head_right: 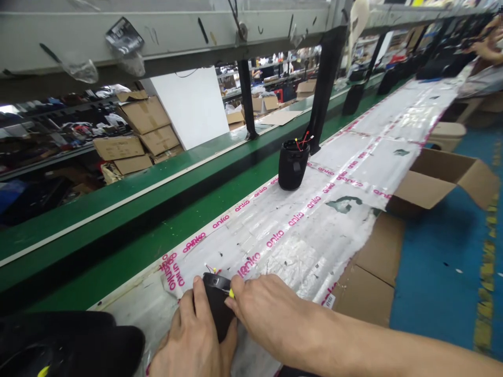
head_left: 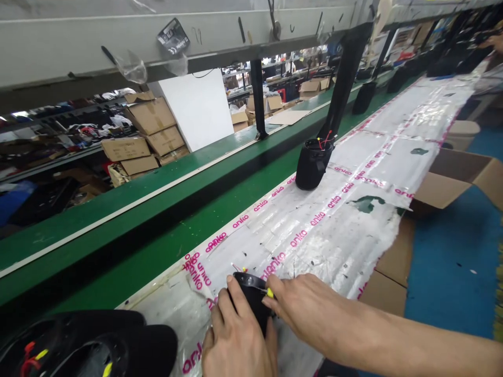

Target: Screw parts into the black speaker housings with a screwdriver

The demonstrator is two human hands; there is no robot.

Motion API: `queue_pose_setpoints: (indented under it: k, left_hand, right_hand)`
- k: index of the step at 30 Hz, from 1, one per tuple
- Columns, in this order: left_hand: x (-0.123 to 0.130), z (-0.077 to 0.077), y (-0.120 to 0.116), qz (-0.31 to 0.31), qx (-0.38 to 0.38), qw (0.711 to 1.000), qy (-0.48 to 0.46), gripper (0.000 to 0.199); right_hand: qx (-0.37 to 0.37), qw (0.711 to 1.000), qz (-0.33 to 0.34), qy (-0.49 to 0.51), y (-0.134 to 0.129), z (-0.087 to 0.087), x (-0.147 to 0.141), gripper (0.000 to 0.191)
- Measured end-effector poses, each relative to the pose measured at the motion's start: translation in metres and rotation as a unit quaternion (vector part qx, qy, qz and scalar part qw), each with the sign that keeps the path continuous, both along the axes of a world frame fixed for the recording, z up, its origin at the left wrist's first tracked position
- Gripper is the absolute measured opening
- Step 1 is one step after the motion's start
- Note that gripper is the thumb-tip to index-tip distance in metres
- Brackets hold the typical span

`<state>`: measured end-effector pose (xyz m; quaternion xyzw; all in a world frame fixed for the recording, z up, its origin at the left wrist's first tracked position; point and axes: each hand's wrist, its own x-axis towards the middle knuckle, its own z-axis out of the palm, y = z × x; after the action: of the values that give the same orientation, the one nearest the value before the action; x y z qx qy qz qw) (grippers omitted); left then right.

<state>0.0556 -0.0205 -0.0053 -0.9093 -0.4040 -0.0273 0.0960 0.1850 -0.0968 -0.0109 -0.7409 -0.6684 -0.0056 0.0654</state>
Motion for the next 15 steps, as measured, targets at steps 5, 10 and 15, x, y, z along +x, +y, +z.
queue_pose_setpoints:
  k: [5, 10, 15]
  left_hand:
    - [0.0, -0.003, 0.0, -0.002, 0.01, 1.0, 0.015, 0.068]
    - [0.002, -0.009, 0.001, -0.016, 0.048, 0.999, -0.005, 0.068]
    - [0.003, -0.018, 0.001, -0.033, 0.107, 0.994, -0.008, 0.07]
  right_hand:
    - [-0.03, 0.995, 0.053, -0.083, 0.001, 0.007, -0.002, 0.006]
    - [-0.049, 0.99, 0.03, -0.127, 0.009, 0.01, -0.004, 0.014]
    - [-0.097, 0.988, 0.032, -0.117, 0.018, 0.023, -0.003, 0.019]
